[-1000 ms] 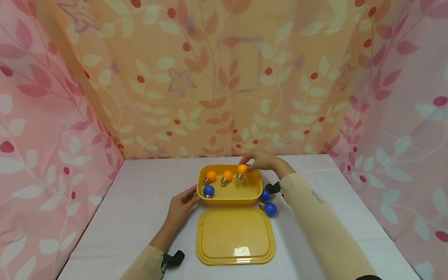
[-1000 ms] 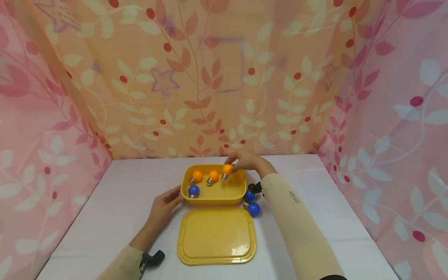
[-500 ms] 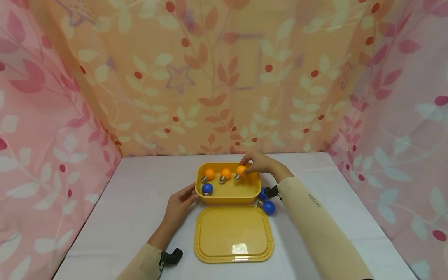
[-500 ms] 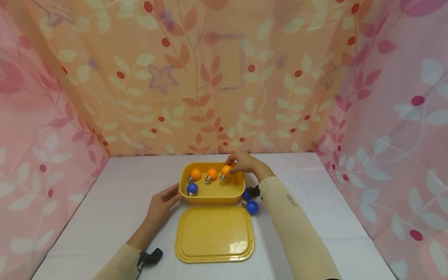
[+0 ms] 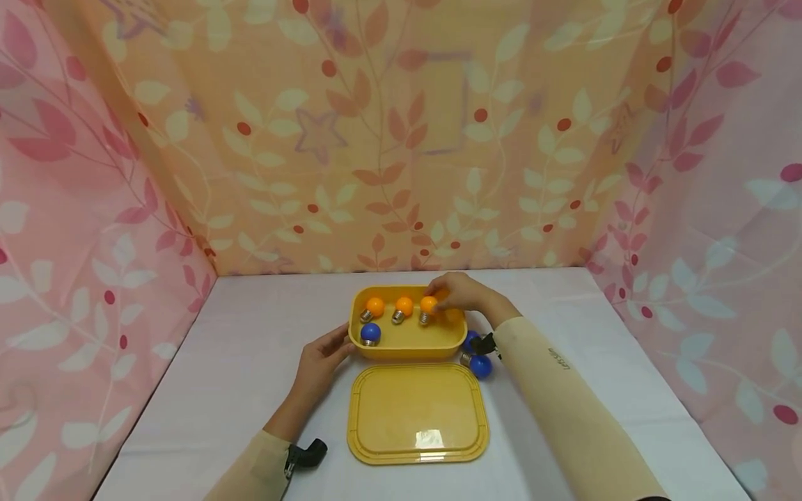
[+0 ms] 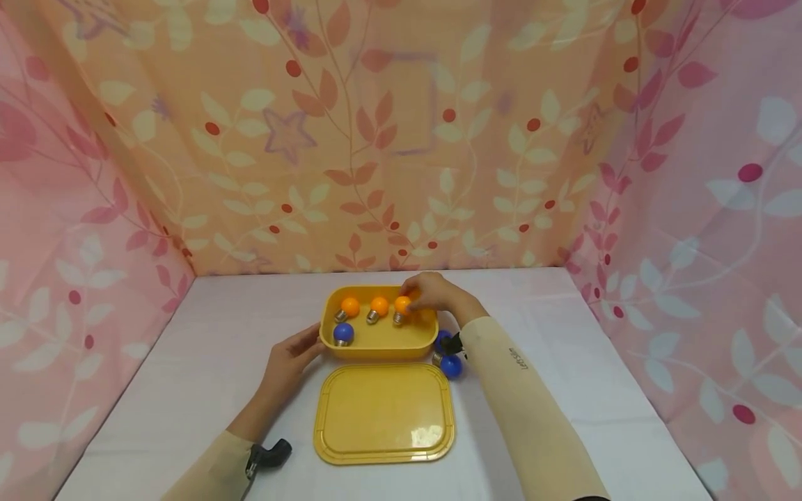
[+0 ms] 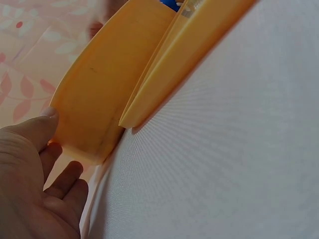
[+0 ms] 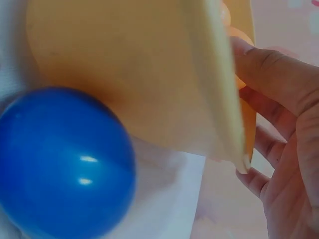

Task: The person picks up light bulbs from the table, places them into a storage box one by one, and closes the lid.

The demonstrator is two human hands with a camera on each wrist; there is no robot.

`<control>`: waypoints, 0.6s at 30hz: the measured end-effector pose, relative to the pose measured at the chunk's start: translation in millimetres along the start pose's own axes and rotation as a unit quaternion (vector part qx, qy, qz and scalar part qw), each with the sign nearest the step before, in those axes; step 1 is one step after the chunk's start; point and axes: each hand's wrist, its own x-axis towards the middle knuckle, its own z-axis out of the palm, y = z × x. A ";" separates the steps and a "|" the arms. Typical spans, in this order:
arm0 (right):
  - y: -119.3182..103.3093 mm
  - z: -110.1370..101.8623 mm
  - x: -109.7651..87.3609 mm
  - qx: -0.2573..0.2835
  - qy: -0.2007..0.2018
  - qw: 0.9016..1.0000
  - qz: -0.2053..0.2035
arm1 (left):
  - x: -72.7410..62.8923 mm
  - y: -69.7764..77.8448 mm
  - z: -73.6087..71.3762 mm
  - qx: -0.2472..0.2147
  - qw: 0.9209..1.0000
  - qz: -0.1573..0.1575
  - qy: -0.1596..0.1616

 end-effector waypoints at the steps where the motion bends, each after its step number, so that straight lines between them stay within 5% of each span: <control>1: 0.3 0.6 -0.1 -0.003 0.001 1.000 -0.003 | 0.3 0.0 0.0 -0.001 1.000 -0.001 -0.001; 18: 5.1 0.9 -2.9 -0.080 0.018 0.996 -0.046 | 1.7 -2.6 1.1 -0.015 1.000 0.011 -0.003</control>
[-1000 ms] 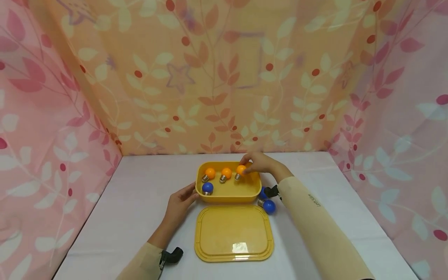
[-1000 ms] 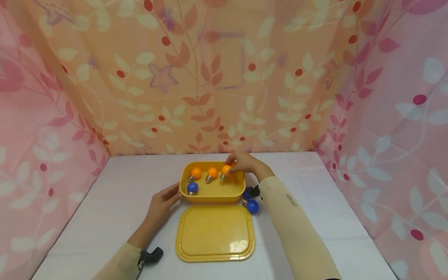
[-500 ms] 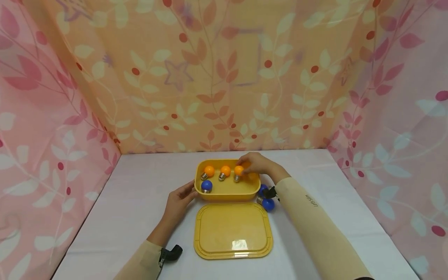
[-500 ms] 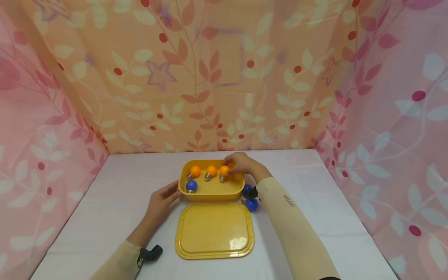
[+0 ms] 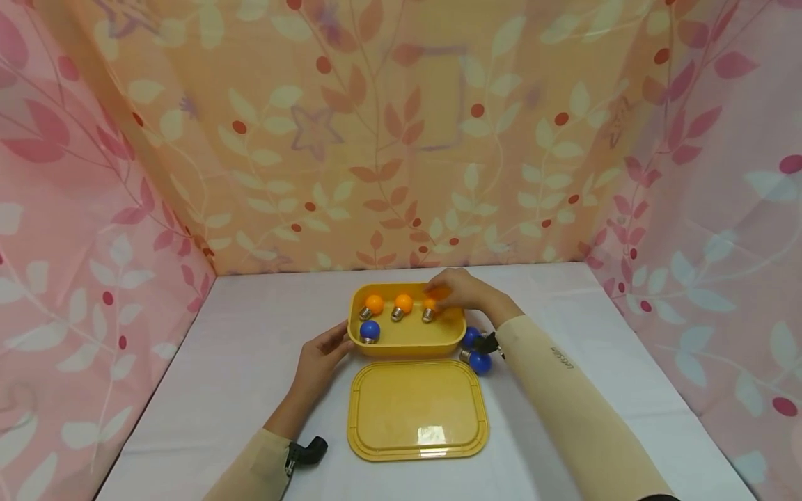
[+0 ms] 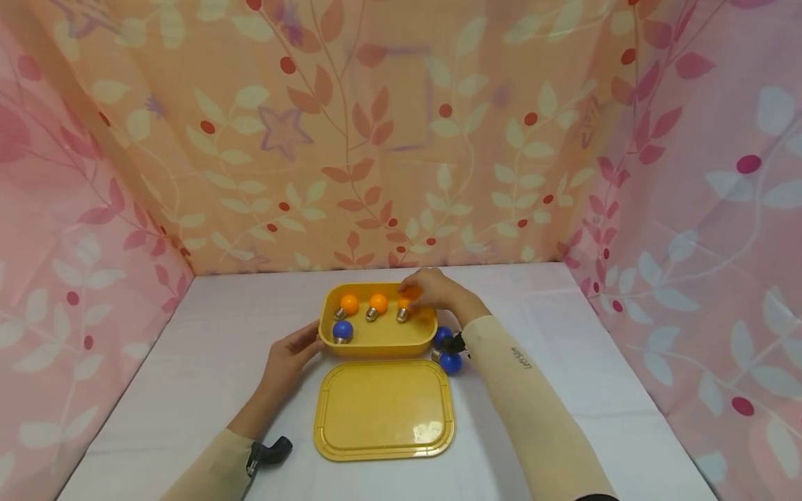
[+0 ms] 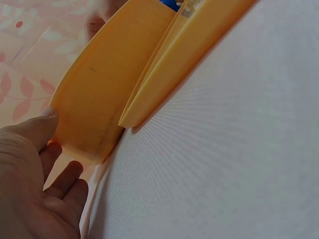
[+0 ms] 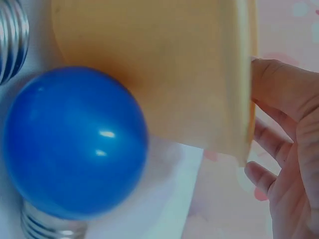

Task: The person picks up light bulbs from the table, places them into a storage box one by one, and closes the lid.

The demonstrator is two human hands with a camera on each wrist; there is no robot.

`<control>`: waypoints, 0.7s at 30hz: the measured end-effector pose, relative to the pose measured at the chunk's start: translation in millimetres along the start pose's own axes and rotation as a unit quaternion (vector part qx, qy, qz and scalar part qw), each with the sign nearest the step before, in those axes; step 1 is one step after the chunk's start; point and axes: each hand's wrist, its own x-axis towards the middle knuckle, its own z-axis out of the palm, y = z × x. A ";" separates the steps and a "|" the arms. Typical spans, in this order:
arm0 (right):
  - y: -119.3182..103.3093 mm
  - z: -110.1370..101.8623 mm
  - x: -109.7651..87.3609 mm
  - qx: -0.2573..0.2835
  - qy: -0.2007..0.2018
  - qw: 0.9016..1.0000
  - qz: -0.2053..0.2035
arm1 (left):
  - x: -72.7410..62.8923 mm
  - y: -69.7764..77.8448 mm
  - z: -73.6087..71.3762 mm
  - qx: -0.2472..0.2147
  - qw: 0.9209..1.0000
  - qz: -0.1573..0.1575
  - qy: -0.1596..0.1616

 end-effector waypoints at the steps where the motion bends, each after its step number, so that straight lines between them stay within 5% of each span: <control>1: -1.2 -1.6 -0.7 0.001 0.001 1.000 -0.001 | 0.1 -0.5 -0.4 -0.002 1.000 0.000 0.001; 10: -14.0 -15.3 -15.7 0.007 0.022 1.000 -0.008 | -1.0 -2.1 0.2 -0.013 1.000 0.007 -0.003; 21: -15.8 -24.1 -47.6 -0.005 0.075 0.997 -0.027 | -1.9 2.9 0.9 -0.022 1.000 -0.019 0.000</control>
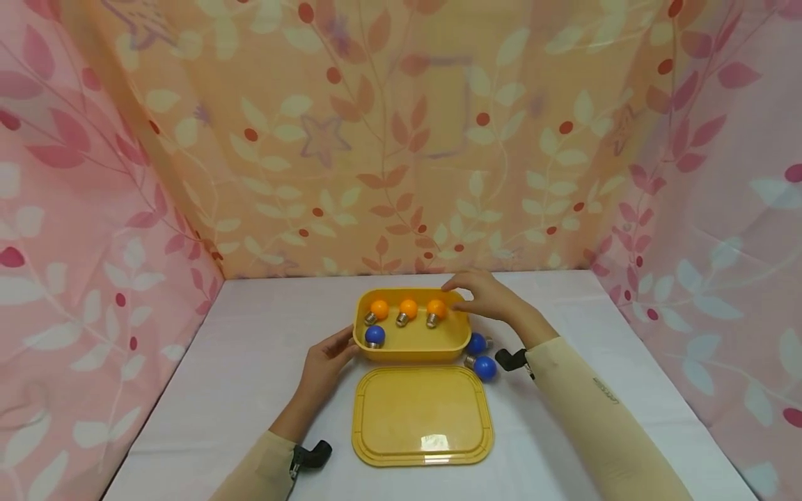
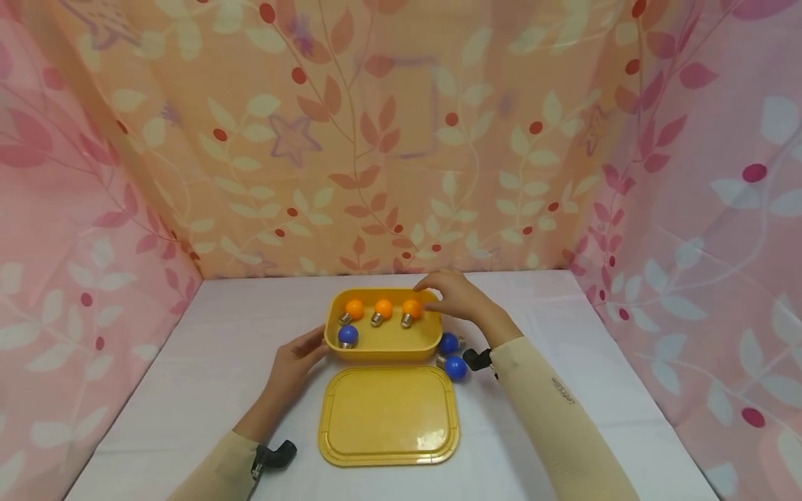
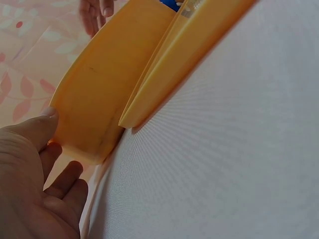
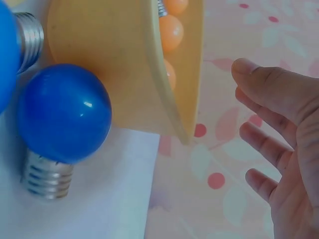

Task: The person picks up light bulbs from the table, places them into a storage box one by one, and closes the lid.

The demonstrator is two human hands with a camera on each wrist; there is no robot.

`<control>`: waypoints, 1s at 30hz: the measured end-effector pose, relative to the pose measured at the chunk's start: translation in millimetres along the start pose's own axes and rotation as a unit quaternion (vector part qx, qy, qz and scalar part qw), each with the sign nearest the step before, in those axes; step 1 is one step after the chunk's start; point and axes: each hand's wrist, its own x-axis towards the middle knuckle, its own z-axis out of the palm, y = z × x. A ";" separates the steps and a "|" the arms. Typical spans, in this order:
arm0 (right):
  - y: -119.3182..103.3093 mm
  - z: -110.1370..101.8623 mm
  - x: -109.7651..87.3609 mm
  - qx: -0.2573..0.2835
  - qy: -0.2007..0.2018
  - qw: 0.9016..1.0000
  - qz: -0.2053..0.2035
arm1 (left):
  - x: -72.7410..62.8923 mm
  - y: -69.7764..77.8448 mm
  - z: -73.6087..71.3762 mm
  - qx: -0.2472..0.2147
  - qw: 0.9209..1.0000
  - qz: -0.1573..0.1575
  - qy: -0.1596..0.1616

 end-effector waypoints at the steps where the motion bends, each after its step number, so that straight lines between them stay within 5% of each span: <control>1: 1.2 -0.3 -4.3 0.002 0.008 1.000 0.000 | 0.1 -0.5 0.1 0.002 1.000 -0.002 0.000; 18: 30.3 10.8 -74.7 0.087 0.097 0.990 0.049 | -1.0 -3.5 -1.9 0.012 1.000 0.020 -0.006; 30: 47.6 38.3 -101.6 0.174 0.098 0.971 0.134 | -0.9 -2.8 -1.9 0.014 1.000 0.017 -0.004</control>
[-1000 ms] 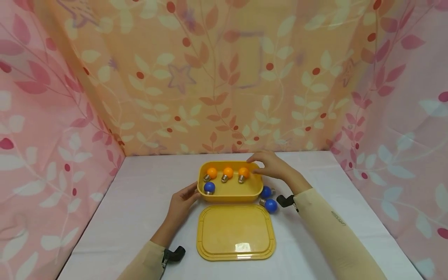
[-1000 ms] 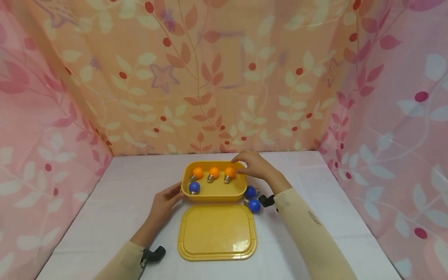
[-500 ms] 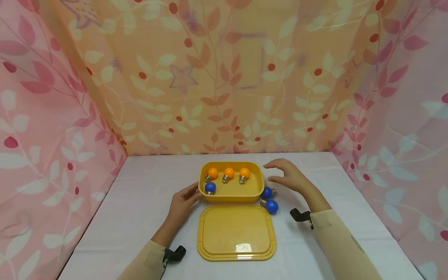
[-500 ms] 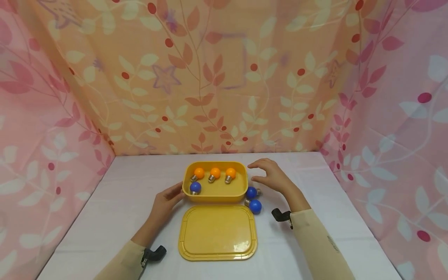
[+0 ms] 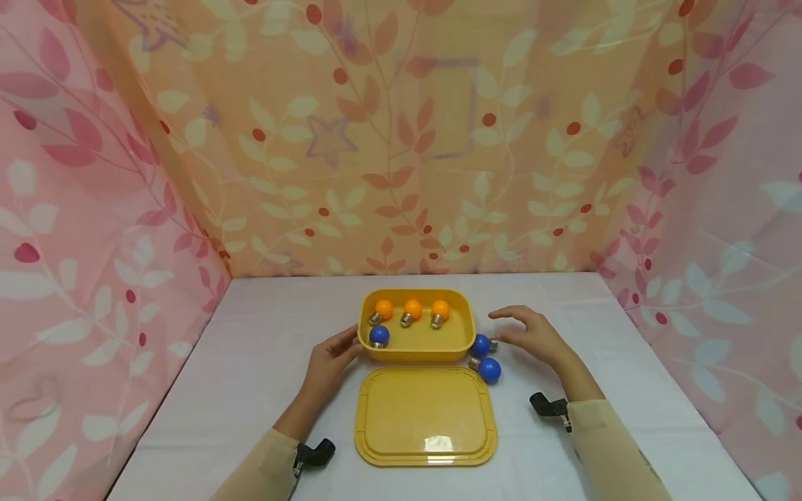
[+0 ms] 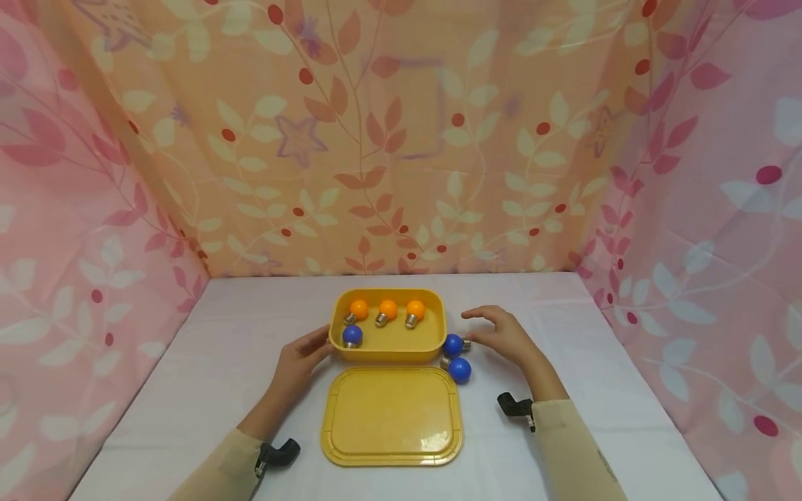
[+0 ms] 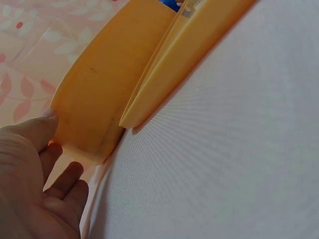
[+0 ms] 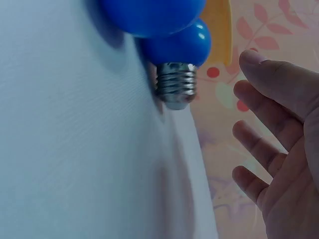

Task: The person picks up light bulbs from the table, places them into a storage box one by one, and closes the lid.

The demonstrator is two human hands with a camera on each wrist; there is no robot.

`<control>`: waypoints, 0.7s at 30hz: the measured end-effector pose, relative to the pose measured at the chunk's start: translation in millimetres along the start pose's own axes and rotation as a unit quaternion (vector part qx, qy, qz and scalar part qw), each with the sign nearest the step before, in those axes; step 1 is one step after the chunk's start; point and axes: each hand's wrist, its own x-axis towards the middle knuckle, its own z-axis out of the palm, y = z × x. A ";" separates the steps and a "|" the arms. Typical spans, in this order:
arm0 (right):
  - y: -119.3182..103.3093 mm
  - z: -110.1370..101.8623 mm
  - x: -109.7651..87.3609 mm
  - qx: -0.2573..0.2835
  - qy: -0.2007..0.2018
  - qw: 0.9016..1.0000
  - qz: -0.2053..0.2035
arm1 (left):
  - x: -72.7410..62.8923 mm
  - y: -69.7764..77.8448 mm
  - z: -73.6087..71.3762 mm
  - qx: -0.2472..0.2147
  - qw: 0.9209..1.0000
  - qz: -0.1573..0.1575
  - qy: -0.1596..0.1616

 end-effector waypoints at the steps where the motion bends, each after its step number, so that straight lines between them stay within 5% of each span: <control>1: 2.8 0.6 -1.0 0.007 -0.002 1.000 0.007 | 0.4 -0.1 0.7 0.002 1.000 -0.002 -0.001; 13: 30.6 10.6 -2.1 0.079 -0.037 0.996 0.022 | 1.6 -0.8 1.5 0.025 1.000 -0.004 0.005; 21: 41.5 16.7 -3.2 0.075 -0.040 0.996 0.025 | 0.2 -1.1 0.2 0.016 1.000 0.004 0.002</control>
